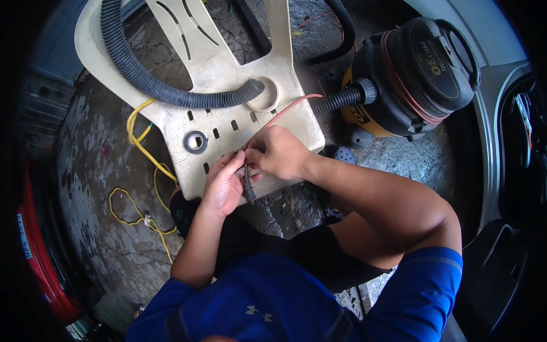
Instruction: Repairing a damaged electrical wire using black electrical tape.
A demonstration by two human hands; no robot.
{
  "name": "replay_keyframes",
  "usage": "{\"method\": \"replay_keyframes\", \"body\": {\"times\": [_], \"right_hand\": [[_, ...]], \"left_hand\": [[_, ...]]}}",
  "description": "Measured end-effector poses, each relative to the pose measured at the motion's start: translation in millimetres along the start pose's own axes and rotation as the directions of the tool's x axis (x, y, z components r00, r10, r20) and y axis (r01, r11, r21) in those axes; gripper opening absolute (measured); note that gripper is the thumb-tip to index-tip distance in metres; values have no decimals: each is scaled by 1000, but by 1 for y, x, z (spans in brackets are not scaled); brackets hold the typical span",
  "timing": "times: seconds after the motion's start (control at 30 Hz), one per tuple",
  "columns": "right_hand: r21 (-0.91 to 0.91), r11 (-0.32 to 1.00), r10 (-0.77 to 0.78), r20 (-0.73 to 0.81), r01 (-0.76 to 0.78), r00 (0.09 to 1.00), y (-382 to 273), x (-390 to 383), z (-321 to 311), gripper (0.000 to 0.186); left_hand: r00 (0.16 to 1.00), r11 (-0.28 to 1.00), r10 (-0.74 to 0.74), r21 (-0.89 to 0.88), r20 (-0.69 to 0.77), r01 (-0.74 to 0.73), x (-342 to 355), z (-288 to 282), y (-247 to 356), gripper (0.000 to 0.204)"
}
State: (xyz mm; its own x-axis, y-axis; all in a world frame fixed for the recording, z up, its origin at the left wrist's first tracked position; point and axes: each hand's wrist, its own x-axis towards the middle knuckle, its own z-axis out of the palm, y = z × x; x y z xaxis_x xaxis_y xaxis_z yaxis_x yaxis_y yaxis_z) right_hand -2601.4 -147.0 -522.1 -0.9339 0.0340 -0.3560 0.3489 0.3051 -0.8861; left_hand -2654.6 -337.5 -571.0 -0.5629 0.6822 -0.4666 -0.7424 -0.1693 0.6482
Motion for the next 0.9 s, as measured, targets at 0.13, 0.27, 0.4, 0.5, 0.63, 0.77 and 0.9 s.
{"method": "replay_keyframes", "body": {"times": [0.13,0.27,0.4,0.5,0.63,0.77,0.9], "right_hand": [[-112,994,-28,-50,22,998,-16,-9,-4,24],[-95,995,18,-70,-24,997,-18,-11,-3,27],[-17,1000,18,-110,-20,994,-14,-8,0,26],[-72,997,-13,-159,1,987,-20,-11,0,25],[-40,999,25,-142,-31,989,-10,-3,-3,25],[136,988,81,-65,-72,995,-8,-3,-2,24],[131,991,34,-53,-26,998,2,0,3,23]], "left_hand": [[999,996,44,81,14,-45,6,-8,-3,25],[989,996,65,59,134,-74,8,-5,-7,25],[984,986,167,-12,61,-166,11,3,-13,17],[967,966,248,-94,64,-241,15,6,-18,16],[965,962,259,-105,45,-253,15,4,-21,15],[972,972,236,-8,13,-236,5,10,-12,20],[981,981,193,24,32,-194,5,-1,-13,30]]}}
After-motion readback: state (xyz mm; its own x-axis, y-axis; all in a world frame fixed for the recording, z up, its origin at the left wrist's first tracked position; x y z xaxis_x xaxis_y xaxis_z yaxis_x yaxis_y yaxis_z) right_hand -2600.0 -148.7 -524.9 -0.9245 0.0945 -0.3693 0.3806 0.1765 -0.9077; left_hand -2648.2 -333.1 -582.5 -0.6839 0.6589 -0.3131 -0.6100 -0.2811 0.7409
